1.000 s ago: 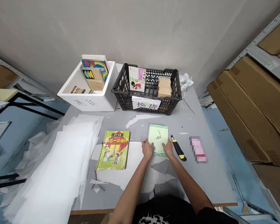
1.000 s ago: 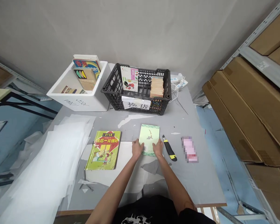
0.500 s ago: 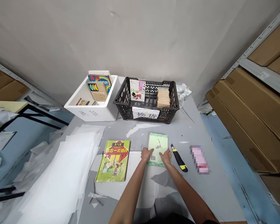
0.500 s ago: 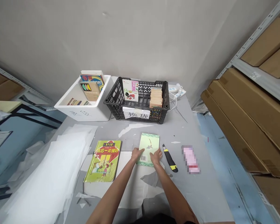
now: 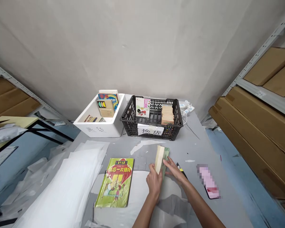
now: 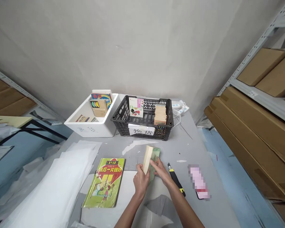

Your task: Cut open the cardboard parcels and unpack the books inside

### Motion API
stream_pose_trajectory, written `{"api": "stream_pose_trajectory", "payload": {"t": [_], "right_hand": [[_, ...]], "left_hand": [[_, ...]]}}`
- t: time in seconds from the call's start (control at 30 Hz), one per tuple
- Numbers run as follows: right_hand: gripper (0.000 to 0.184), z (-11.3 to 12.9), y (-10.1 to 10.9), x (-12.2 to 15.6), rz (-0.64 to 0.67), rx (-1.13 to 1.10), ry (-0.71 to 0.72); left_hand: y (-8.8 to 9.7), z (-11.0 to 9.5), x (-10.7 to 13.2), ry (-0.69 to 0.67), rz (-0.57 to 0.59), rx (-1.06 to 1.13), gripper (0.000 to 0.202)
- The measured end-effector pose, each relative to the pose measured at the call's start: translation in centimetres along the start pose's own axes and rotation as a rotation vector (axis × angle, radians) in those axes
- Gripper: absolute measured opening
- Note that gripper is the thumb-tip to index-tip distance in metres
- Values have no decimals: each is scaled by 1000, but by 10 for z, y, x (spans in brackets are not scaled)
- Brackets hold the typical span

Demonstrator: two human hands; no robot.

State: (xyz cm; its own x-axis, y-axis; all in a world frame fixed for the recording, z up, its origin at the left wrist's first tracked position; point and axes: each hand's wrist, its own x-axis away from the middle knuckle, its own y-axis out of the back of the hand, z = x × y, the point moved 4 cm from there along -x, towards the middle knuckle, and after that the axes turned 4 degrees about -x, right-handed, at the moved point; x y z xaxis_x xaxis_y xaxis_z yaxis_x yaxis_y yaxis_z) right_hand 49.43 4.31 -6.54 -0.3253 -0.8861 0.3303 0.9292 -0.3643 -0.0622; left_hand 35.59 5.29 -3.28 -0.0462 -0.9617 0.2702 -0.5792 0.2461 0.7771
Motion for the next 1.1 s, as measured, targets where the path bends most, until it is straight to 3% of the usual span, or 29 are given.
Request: {"api": "stream_pose_trajectory", "payload": {"t": [0.07,0.17,0.27,0.33,0.4,0.53,0.6,0.67,0.7,0.73,0.9,1.0,1.1], "right_hand": [[55,16,-21,-1,5,2,10],[58,23,-47,-1,-102,19,40],[51,4,-54,3,-186,10,-24],[47,-12,-50,8,-194,-10,-55],[46,-20,-43,16,-172,-35,-46],[47,3,-34,34,-34,-41,1],[49,26,-36,37,98,-38,9],[52,45,-37,35,189,-9,3],[52,51,-37,33,222,5,4],[52,54,-36,30,239,20,11],[44,35,-32,20,297,280,124],[42,13,-35,16,353,440,185],[44,0,-37,12,305,550,218]], "left_hand": [[6,1,9,-105,-115,-80,34],[0,15,20,-257,-265,-96,53],[-18,34,29,-376,-249,-92,63],[-24,44,29,-428,-142,-60,58],[-13,54,20,-411,-43,27,50],[60,68,-35,-192,21,261,55],[87,64,-66,-205,307,389,68],[100,56,-84,-276,639,523,69],[106,54,-89,-312,676,548,68],[108,53,-92,-348,685,563,64],[100,72,-89,-433,448,357,45],[91,87,-91,-444,436,263,42],[87,92,-98,-482,438,213,42]]}}
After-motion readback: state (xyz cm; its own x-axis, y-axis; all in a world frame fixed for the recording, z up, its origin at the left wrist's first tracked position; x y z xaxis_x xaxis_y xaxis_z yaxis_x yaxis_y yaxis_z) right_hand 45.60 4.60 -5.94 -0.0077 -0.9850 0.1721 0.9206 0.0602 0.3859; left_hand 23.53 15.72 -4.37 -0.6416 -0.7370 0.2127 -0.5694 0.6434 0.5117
